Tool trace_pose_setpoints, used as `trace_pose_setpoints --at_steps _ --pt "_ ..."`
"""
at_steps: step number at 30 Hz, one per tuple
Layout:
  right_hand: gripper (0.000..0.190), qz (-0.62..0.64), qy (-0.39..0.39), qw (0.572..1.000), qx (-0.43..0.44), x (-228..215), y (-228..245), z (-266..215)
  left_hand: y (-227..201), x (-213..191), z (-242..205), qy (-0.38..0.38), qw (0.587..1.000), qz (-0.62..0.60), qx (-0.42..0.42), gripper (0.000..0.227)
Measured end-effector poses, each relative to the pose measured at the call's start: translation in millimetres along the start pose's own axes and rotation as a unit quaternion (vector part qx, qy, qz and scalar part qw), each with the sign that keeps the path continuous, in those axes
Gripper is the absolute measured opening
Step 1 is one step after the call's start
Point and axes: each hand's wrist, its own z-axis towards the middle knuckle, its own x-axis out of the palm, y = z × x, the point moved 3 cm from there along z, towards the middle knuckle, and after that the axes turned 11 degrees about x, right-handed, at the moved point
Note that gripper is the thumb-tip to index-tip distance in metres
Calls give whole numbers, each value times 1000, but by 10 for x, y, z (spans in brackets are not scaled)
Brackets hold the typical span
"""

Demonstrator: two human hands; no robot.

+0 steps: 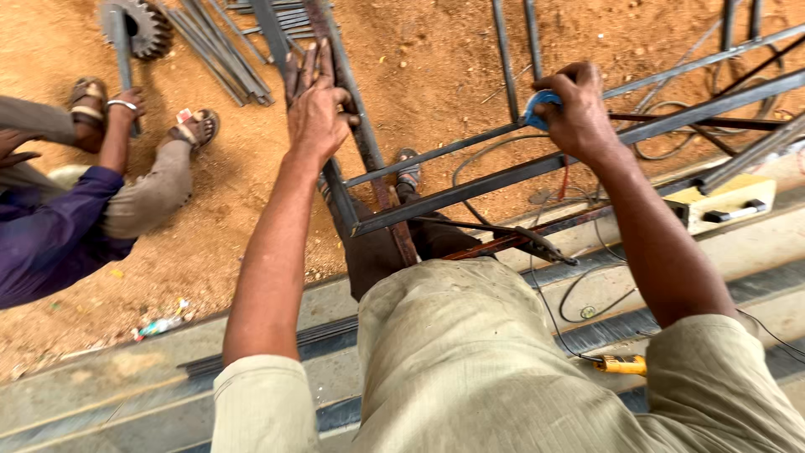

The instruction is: The person measures metal rods using a measuring tape, aligns them on a frame, and joins them using a welding torch.

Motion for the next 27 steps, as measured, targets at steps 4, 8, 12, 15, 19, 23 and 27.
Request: trace_pose_setpoints --at_steps 4,8,12,15,19,23,27 --pt "36 -109 -69 991 -44 -278 229 -340 16 30 39 44 998 -36 -42 19" --pt "11 -36 -40 996 -74 -197 385 -1274 -18 4 31 44 999 -13 -27 20" --pt "22 103 208 959 162 785 364 -2194 -26 17 60 28 999 -15 -8 21" --pt "29 111 171 932 298 1513 -32 -2562 -19 19 51 7 1000 -23 3 19" --pt "45 432 49 792 429 2210 -679 -2692 -18 41 66 21 999 -45 -21 19" --pt "62 615 -60 699 359 2563 -903 -2449 -48 14 77 8 999 -36 -9 17" --pt "49 722 -70 574 380 2720 -1118 -2466 -47 16 52 -24 998 -53 10 16"
